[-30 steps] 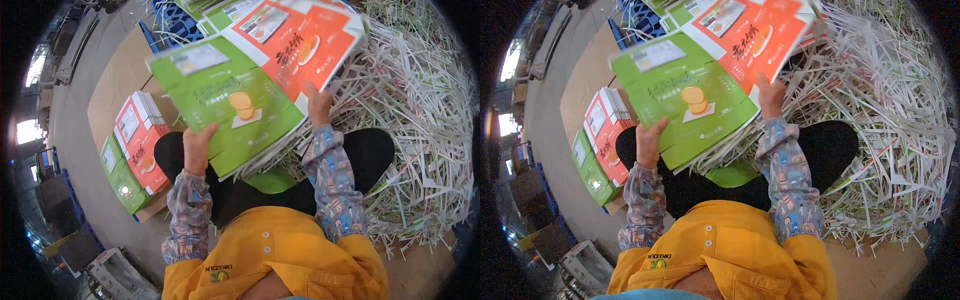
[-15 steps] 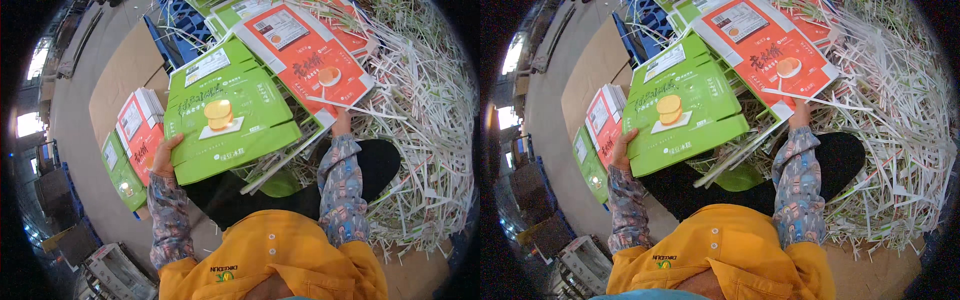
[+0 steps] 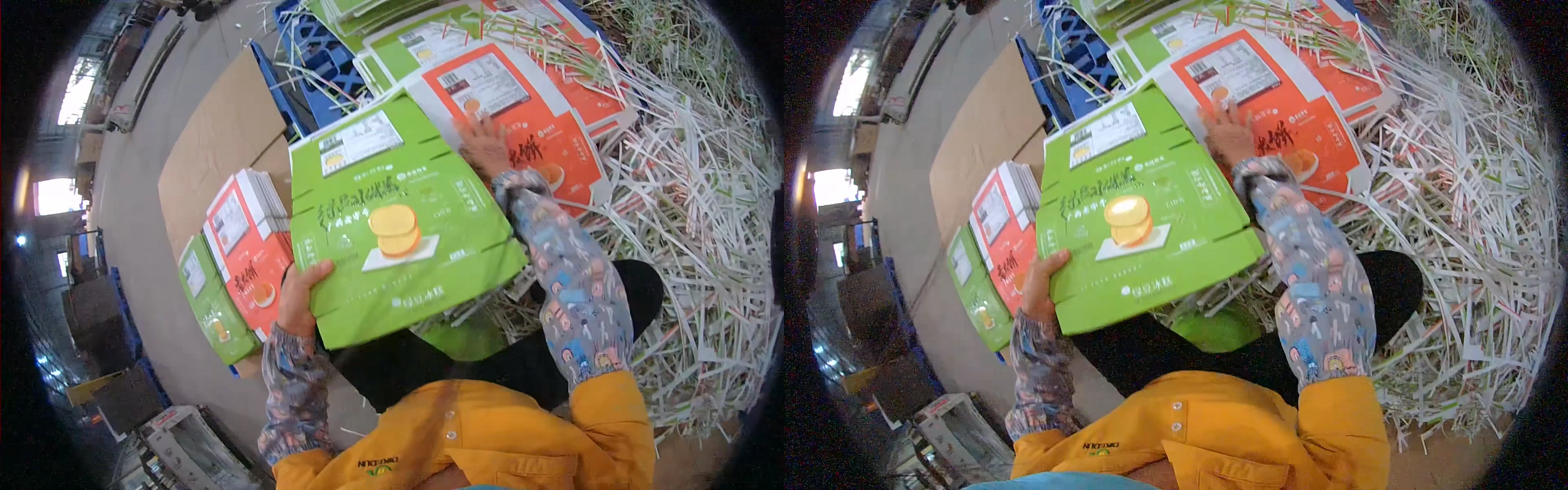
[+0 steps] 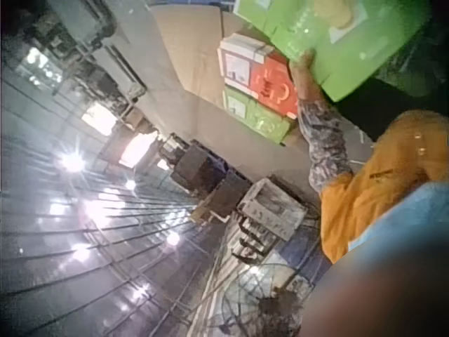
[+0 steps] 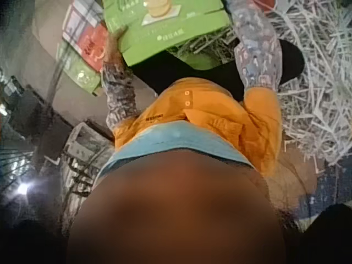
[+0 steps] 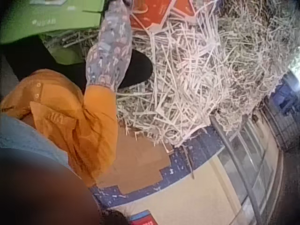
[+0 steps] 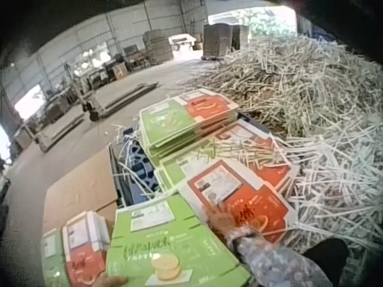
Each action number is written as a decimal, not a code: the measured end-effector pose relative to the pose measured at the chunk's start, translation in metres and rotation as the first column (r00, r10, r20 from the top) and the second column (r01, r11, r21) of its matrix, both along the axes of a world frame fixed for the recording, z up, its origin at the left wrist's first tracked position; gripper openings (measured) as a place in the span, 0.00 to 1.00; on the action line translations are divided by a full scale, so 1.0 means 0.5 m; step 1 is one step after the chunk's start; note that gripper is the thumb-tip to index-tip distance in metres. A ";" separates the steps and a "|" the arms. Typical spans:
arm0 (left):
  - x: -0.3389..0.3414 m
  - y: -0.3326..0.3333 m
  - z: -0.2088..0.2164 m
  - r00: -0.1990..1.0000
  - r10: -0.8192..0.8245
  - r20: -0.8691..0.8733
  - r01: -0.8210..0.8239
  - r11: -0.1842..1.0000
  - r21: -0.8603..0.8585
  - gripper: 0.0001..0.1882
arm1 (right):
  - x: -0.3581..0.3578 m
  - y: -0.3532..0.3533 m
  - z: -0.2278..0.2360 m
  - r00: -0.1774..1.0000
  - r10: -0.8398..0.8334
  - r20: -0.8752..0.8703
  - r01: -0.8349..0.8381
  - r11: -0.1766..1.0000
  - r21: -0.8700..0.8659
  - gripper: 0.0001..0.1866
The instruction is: Sorting through flattened cardboard snack boxes and paper scraps in a warehouse environment.
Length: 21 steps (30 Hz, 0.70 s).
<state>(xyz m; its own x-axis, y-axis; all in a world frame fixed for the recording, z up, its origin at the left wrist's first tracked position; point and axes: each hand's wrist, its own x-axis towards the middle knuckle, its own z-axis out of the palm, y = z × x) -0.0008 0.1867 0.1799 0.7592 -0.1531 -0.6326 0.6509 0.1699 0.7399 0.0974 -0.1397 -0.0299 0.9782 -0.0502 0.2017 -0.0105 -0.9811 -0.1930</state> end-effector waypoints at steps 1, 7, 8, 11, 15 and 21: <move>0.001 0.002 0.001 1.000 0.013 -0.027 -0.013 1.000 0.014 0.22 | 0.026 0.014 0.003 0.999 0.035 -0.012 -0.035 0.999 0.019 0.27; 0.003 0.021 0.042 0.996 0.089 -0.021 -0.087 0.993 0.084 0.25 | 0.067 0.070 0.003 0.989 -0.018 -0.144 0.016 1.000 -0.019 0.27; 0.004 0.027 0.071 0.994 0.108 -0.034 -0.104 0.989 0.101 0.26 | 0.065 0.067 0.008 0.988 -0.011 -0.151 0.009 1.000 -0.009 0.27; -0.006 0.031 0.139 0.987 0.159 0.022 -0.161 0.975 0.151 0.27 | 0.067 0.055 0.018 0.988 0.008 -0.157 -0.006 1.000 0.017 0.26; -0.059 0.105 0.236 0.973 0.047 0.227 -0.093 0.977 0.194 0.29 | 0.078 0.052 0.029 0.961 -0.024 -0.276 0.028 1.000 0.011 0.27; -0.164 0.153 0.296 0.885 0.187 0.426 -0.267 0.954 0.136 0.27 | 0.096 0.053 0.061 0.883 -0.006 -0.469 0.072 0.990 0.124 0.29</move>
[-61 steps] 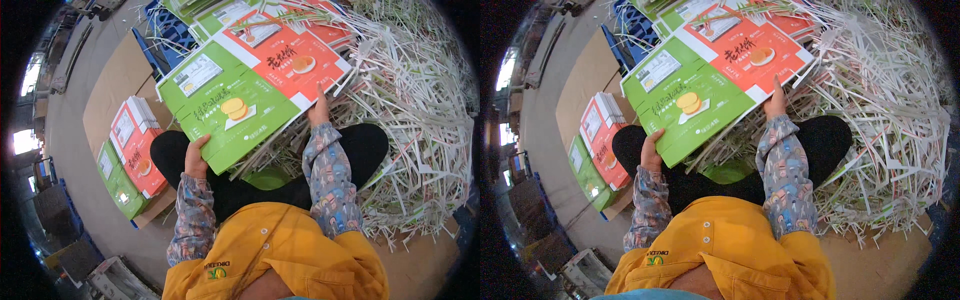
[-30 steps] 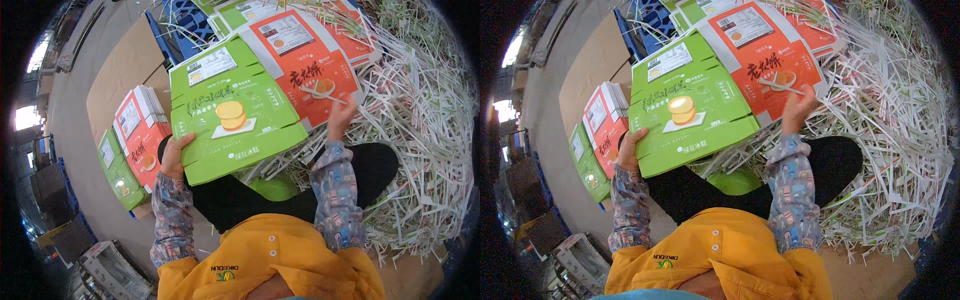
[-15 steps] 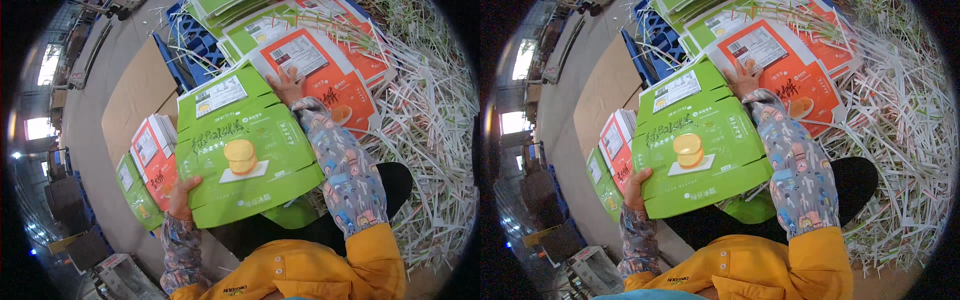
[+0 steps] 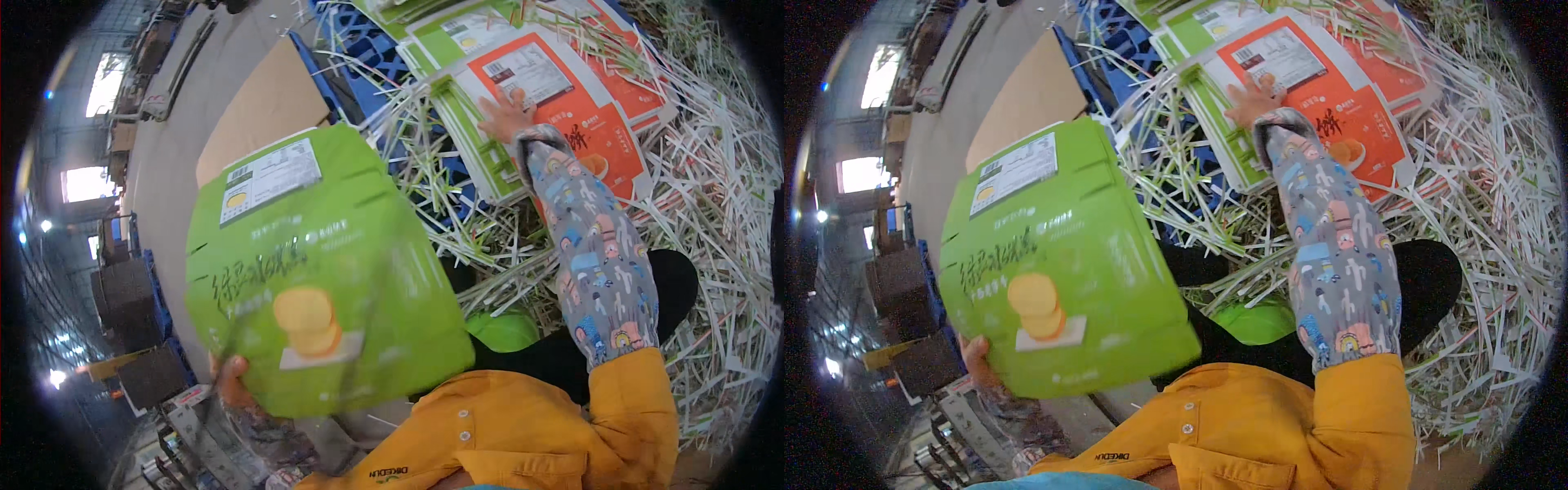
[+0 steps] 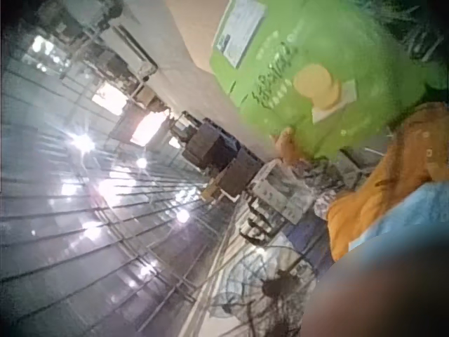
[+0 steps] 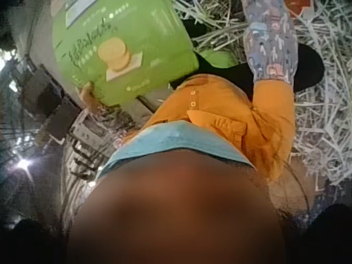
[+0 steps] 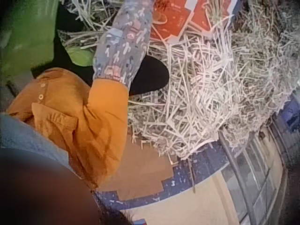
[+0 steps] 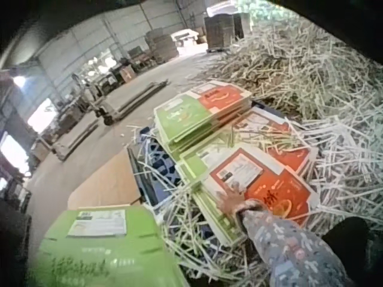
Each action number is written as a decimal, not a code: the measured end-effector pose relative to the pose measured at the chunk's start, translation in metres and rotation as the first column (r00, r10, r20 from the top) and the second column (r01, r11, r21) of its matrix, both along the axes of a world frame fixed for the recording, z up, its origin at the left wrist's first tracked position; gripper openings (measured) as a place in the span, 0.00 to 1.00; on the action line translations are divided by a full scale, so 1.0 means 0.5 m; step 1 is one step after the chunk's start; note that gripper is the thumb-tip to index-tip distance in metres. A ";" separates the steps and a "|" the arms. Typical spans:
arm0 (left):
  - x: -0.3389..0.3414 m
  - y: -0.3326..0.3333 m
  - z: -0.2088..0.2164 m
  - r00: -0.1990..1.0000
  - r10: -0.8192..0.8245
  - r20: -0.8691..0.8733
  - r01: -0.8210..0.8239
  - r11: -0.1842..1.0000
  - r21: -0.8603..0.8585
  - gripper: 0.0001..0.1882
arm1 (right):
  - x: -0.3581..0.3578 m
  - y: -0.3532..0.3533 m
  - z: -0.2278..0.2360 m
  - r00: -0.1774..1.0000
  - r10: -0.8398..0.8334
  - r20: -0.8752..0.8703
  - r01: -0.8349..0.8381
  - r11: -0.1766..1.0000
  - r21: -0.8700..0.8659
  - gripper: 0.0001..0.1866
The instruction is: Sorting through flattened cardboard snack boxes and paper scraps in a warehouse environment.
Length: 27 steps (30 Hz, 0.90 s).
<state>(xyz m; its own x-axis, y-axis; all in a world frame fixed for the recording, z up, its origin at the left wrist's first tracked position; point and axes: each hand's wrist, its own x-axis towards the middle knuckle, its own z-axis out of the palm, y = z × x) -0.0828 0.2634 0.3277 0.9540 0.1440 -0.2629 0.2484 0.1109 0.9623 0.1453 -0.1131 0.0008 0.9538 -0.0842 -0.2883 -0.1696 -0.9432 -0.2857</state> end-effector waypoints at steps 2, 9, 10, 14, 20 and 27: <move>0.000 -0.024 -0.011 0.990 0.143 0.008 -0.142 0.990 -0.004 0.26 | -0.021 0.005 -0.004 0.987 -0.072 0.143 0.059 0.994 0.090 0.29; 0.084 -0.101 -0.001 0.962 -0.261 -0.085 0.275 0.906 0.323 0.16 | -0.234 -0.032 0.092 0.935 -0.337 0.113 0.098 0.549 0.830 0.18; 0.096 -0.117 -0.002 0.960 -0.271 -0.074 0.281 0.909 0.309 0.16 | -0.264 -0.050 0.097 0.925 -0.378 0.048 0.163 0.507 0.847 0.17; 0.149 -0.185 -0.008 0.807 -0.590 0.010 0.521 0.721 0.457 0.12 | -0.353 -0.128 0.148 0.891 -0.448 -0.073 0.271 0.397 0.877 0.13; 0.252 -0.300 -0.089 0.577 -0.810 0.109 0.496 0.453 0.741 0.13 | -0.422 -0.202 0.257 0.737 -0.659 0.154 0.181 0.411 0.894 0.15; 0.318 -0.407 -0.245 0.558 -0.824 -0.102 0.096 -0.058 0.994 0.09 | -0.363 -0.208 0.318 0.530 -0.387 0.755 0.024 0.896 0.443 0.22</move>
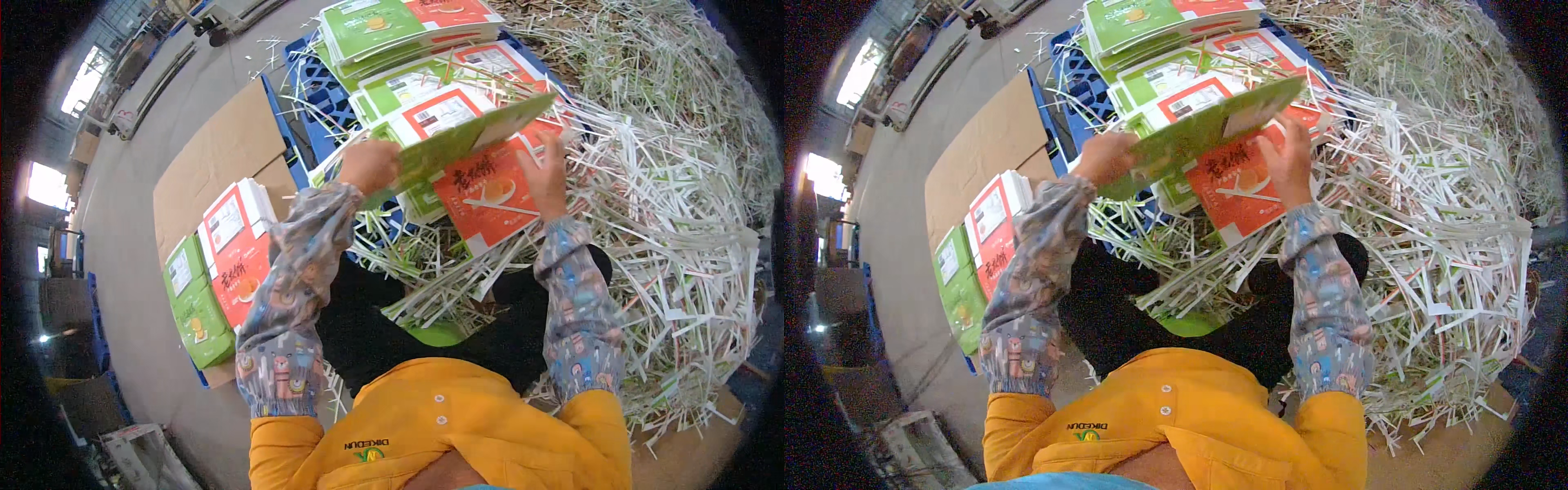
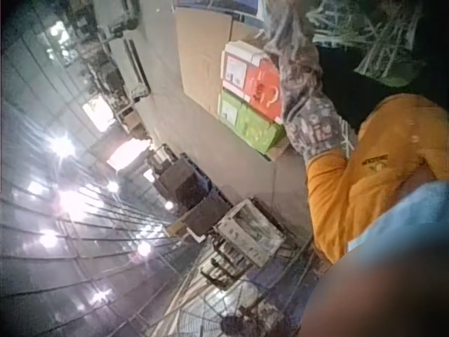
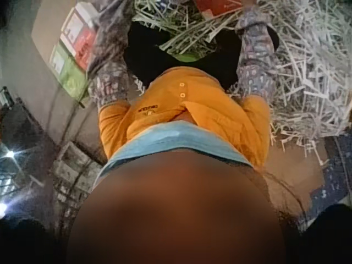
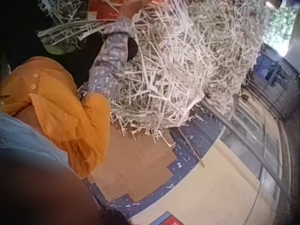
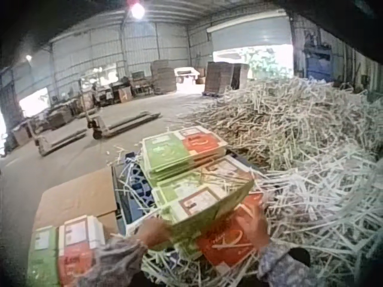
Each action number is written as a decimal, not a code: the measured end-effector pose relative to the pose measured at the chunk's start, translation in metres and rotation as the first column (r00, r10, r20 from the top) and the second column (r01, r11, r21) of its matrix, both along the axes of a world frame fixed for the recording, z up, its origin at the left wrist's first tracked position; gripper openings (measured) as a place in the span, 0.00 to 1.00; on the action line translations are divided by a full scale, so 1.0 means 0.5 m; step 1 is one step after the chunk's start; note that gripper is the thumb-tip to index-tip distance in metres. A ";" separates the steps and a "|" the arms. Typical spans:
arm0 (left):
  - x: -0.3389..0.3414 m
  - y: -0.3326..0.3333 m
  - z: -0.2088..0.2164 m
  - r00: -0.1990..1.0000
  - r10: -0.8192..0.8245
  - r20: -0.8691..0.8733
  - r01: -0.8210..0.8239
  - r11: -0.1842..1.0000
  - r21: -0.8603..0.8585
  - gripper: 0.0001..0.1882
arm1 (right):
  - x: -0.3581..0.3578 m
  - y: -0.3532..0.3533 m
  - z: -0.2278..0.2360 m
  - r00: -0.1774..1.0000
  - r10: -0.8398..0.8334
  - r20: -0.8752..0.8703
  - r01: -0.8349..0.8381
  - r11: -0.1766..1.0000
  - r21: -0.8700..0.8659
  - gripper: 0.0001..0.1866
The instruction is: Sorting through flattened cardboard snack boxes and paper scraps in a warehouse environment.
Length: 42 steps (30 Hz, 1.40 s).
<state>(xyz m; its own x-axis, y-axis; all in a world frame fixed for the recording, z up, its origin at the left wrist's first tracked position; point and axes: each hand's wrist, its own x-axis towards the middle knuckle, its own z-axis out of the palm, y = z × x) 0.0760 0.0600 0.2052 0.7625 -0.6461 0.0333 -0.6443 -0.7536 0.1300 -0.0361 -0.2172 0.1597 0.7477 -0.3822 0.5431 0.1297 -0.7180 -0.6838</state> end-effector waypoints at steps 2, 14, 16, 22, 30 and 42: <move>-0.009 -0.029 0.005 1.000 -0.004 0.024 0.004 1.000 0.003 0.09 | 0.024 0.009 0.041 0.994 -0.035 0.099 0.064 0.951 -0.303 0.25; 0.027 0.158 -0.139 0.924 0.366 0.111 -0.157 0.628 -0.762 0.35 | 0.158 0.001 0.060 0.956 0.197 -0.216 -0.292 0.679 -0.674 0.18; 0.021 0.144 -0.159 0.955 0.268 -0.126 -0.242 0.463 -0.852 0.33 | 0.165 -0.006 0.061 0.952 0.148 -0.270 -0.297 0.670 -0.681 0.21; -0.007 0.038 -0.189 0.866 -0.187 -0.465 -0.469 0.025 -0.883 0.21 | 0.169 0.019 0.061 0.953 0.217 -0.211 -0.300 0.584 -0.755 0.18; 0.010 0.101 -0.384 0.864 -0.040 -0.502 -0.441 0.420 -0.793 0.14 | 0.175 0.016 0.063 0.911 0.192 -0.365 -0.406 0.575 -0.710 0.14; -0.137 0.296 -0.136 0.931 0.095 -0.353 -0.359 0.051 -0.932 0.13 | 0.166 0.234 0.357 0.861 0.430 -0.271 -0.501 0.622 -0.602 0.14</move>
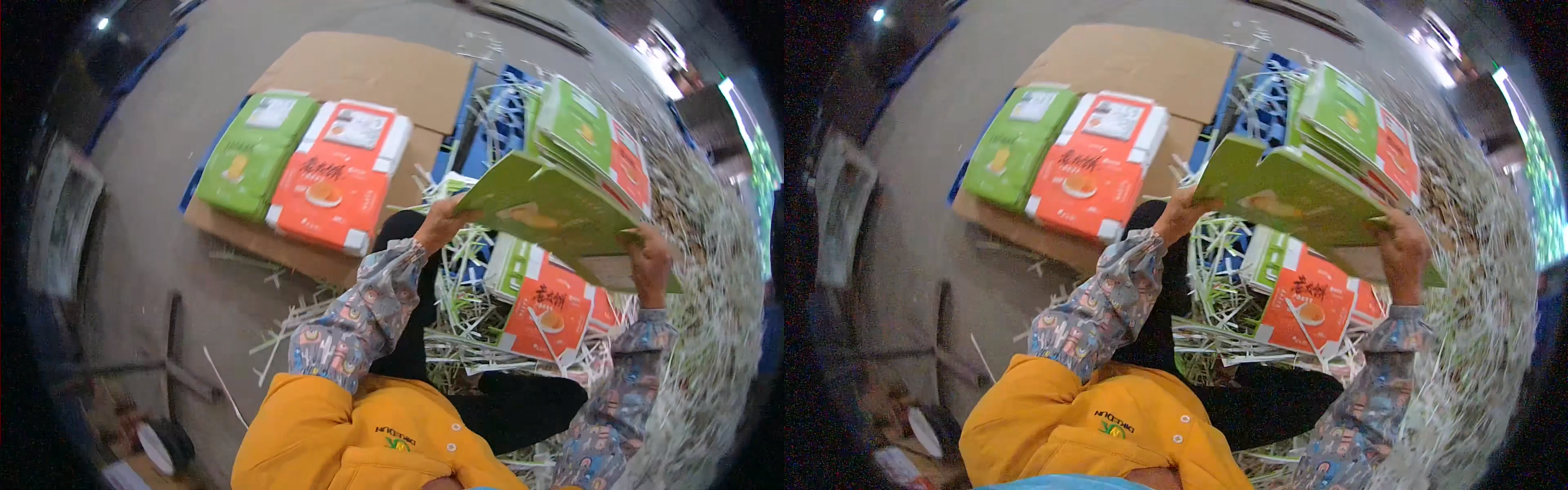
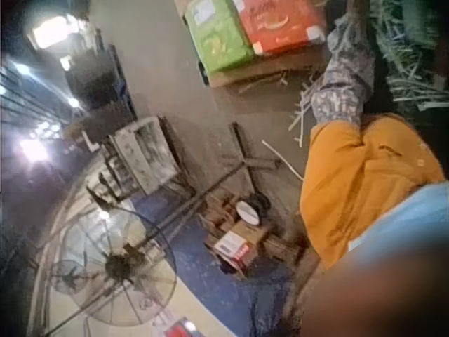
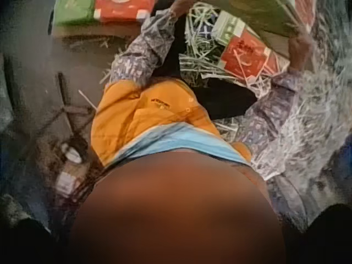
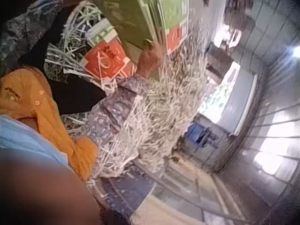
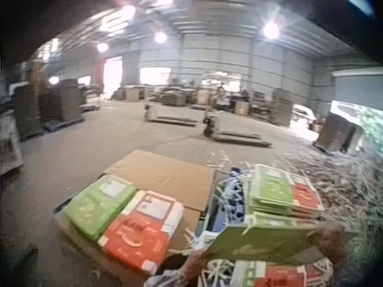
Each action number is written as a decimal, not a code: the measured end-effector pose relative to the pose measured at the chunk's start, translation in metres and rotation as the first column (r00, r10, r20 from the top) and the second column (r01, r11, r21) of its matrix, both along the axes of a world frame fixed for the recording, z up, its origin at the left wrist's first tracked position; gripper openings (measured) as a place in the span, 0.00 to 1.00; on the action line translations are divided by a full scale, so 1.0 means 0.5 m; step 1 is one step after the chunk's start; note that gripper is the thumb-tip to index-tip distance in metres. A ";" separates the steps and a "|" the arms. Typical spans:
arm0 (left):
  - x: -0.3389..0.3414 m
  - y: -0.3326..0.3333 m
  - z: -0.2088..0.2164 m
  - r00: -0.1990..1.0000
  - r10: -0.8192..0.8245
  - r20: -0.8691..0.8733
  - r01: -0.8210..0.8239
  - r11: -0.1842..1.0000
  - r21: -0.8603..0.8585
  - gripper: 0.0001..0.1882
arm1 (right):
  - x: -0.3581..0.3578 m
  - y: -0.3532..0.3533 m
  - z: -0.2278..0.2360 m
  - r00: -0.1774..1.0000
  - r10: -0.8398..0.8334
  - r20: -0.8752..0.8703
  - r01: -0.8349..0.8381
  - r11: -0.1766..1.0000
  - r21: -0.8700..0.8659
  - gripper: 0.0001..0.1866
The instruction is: Sorting through flattened cardboard snack boxes and paper scraps in a warehouse environment.
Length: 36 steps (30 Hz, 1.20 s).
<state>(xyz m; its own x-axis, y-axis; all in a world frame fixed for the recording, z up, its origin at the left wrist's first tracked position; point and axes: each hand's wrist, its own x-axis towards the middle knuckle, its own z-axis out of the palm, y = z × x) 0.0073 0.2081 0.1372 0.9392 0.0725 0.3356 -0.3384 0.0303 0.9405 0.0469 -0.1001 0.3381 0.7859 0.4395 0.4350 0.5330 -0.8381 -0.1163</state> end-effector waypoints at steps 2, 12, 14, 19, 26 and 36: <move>-0.021 0.040 0.034 0.988 0.128 0.083 -0.114 0.982 -0.151 0.15 | 0.009 0.080 0.063 0.987 0.161 -0.002 -0.159 0.976 0.151 0.12; -0.249 0.439 0.173 0.500 0.865 -0.031 -0.802 0.449 -0.394 0.10 | -0.069 0.567 0.255 0.625 0.447 0.640 -0.592 0.806 0.015 0.23; -0.278 0.516 0.173 0.426 0.903 -0.055 -0.845 0.375 -0.382 0.10 | -0.022 0.558 0.229 0.585 0.384 0.714 -0.508 0.860 -0.047 0.21; -0.333 0.690 0.143 0.442 0.892 0.089 -0.648 0.386 -0.657 0.09 | 0.053 0.550 0.004 0.787 0.471 0.398 -0.513 0.858 -0.001 0.14; -0.311 0.843 -0.102 0.155 0.955 0.251 -0.846 -0.003 0.534 0.14 | 0.054 0.453 -0.245 0.943 0.329 -0.046 -0.332 0.939 -0.086 0.09; -0.253 0.894 -0.324 0.258 0.674 -0.692 -0.912 -0.065 -0.404 0.15 | 0.026 0.384 -0.376 0.904 0.224 -0.364 -0.286 0.950 -0.127 0.10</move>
<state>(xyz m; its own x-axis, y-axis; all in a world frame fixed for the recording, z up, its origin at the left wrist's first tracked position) -0.1194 0.6549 -0.0247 0.0700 0.8754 -0.4784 -0.4135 0.4619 0.7847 0.0598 0.0919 0.1498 0.7230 0.6882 0.0595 0.6846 -0.7023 -0.1954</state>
